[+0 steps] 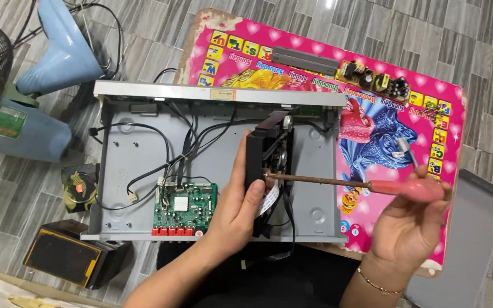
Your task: Repairing an electronic device by unscrewing internal components and disconnecting ribbon cables
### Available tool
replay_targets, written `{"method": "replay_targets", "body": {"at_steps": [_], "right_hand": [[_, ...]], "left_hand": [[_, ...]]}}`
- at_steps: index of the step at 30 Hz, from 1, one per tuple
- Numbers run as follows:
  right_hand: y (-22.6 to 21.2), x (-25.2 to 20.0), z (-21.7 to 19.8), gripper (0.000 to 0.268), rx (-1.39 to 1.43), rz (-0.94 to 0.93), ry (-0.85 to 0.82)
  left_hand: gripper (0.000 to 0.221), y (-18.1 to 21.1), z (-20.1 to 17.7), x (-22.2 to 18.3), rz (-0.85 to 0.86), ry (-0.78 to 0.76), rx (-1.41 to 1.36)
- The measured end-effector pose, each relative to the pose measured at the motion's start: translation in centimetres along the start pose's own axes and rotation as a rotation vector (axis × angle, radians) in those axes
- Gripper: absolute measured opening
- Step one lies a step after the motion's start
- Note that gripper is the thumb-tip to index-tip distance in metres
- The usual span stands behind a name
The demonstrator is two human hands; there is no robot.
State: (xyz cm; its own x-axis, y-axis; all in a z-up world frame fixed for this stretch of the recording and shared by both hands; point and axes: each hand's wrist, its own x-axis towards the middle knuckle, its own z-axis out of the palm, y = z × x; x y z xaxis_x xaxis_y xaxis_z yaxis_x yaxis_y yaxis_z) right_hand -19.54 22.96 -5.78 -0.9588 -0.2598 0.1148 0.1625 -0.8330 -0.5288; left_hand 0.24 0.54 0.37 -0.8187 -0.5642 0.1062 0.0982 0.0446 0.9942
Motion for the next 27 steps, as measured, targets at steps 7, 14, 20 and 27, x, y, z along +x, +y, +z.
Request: {"method": "replay_targets", "body": {"at_steps": [7,14,20,27], "right_hand": [[1.9,-1.2,3.0,0.032,-0.288,0.032,-0.012],[1.8,-1.1,4.7,0.023,-0.556,-0.176,-0.072],[0.8,-0.5,4.3,0.043,-0.479,-0.122,-0.119],[1.5,-0.9,6.2,0.017,-0.555,-0.197,-0.187]], "left_hand": [[0.067,-0.7,-0.9,-0.2,0.003,0.074,-0.05],[0.067,-0.3,-0.7,-0.3,0.002,0.018,-0.082],[0.069,-0.7,-0.7,-0.3,-0.002,0.017,-0.118],[0.068,-1.1,-0.5,-0.3,0.019,0.075,-0.084]]}}
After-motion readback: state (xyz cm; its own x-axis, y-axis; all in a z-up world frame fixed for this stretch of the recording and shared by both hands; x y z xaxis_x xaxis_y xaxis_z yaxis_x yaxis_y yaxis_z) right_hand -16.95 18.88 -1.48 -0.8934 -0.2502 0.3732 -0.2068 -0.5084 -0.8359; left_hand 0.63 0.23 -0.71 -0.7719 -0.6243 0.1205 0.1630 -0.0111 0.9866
